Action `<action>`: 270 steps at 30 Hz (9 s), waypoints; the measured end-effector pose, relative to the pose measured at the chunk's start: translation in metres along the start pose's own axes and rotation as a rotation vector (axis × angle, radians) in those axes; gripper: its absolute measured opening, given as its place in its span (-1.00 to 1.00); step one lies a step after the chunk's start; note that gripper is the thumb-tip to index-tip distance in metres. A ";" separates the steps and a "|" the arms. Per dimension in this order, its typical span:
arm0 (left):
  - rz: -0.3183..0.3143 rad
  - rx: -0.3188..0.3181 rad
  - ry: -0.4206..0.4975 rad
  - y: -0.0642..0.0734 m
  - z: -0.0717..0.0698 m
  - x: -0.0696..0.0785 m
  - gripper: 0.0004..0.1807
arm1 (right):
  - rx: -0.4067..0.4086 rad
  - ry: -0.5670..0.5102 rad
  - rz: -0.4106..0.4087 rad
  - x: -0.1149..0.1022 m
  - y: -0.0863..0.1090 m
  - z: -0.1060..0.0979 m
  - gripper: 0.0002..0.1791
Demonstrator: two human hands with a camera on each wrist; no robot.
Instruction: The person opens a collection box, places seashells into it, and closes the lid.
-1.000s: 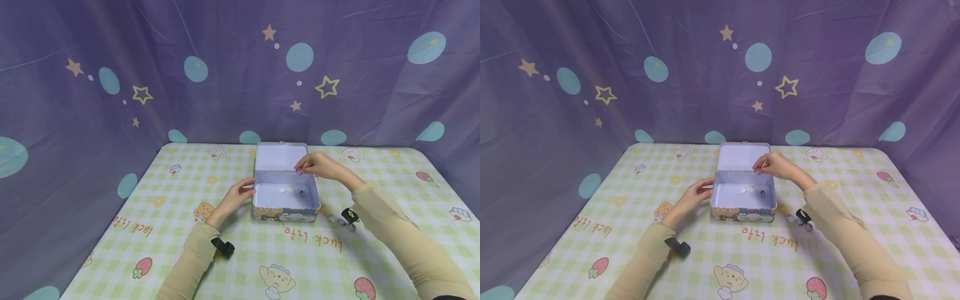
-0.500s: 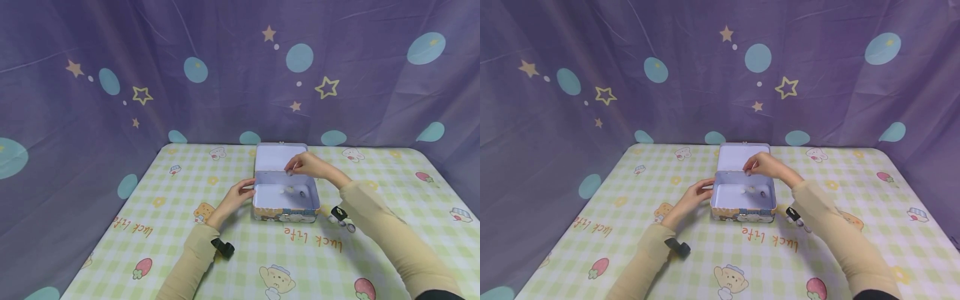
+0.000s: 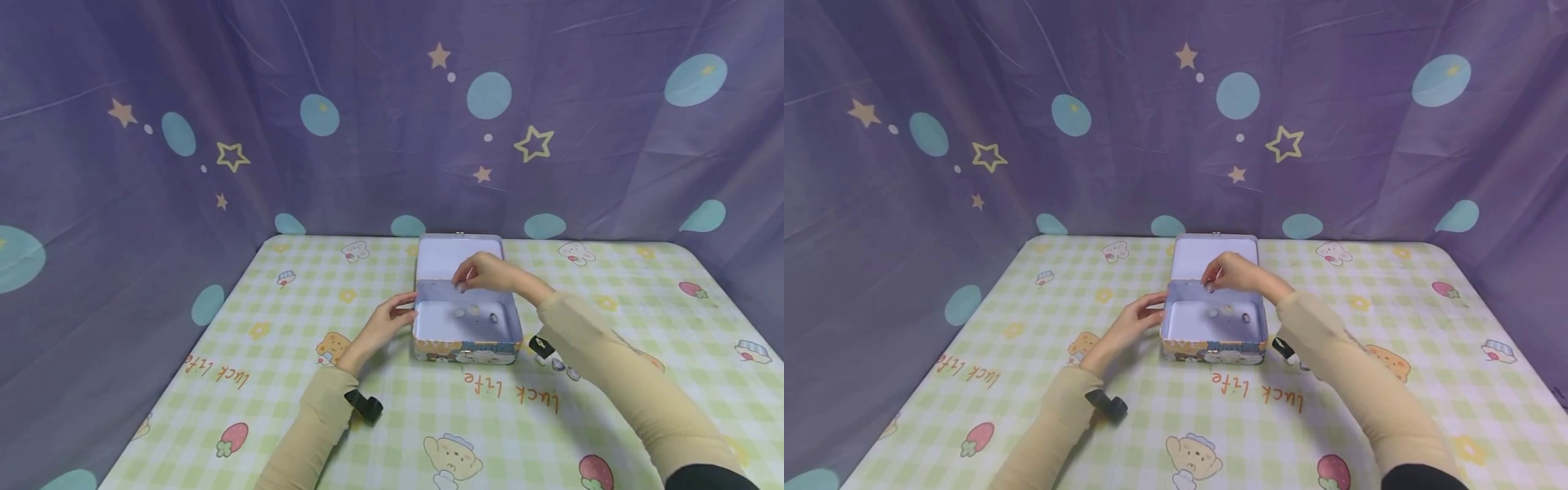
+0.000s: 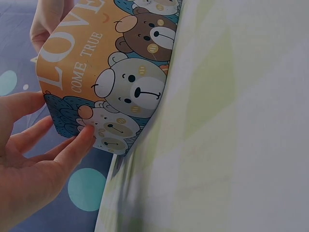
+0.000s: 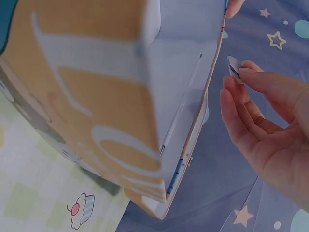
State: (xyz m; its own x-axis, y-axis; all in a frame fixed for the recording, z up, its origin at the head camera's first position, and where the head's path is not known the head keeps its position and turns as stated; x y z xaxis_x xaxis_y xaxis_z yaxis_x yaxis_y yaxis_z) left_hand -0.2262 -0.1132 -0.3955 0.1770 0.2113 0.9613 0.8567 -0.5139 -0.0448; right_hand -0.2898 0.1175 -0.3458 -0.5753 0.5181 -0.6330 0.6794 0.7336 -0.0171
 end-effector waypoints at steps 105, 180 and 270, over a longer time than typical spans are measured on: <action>0.026 0.037 0.020 -0.011 -0.003 -0.031 -0.52 | 0.186 -0.018 0.159 0.025 0.138 0.014 -0.81; 0.017 0.021 0.028 -0.001 0.001 -0.005 -0.52 | -0.066 0.000 0.144 0.057 0.136 0.052 -0.77; 0.004 0.014 0.022 -0.001 0.002 0.001 -0.52 | 0.244 0.075 0.153 0.029 0.124 -0.011 -0.90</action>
State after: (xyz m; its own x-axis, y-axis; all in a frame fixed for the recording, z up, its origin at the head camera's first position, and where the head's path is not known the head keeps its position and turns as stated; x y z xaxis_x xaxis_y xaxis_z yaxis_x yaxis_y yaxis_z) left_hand -0.2254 -0.1109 -0.3946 0.1701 0.1910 0.9667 0.8628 -0.5028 -0.0525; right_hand -0.2273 0.2279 -0.3573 -0.4836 0.6524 -0.5836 0.8451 0.5215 -0.1173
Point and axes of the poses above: each hand's wrist, its own y-axis away from the middle knuckle, its own z-axis out of the palm, x = y × z, the point moved 1 cm from there along -y, towards the middle knuckle, and after that the axes turned 6 degrees about -x, right-handed, at the moved point
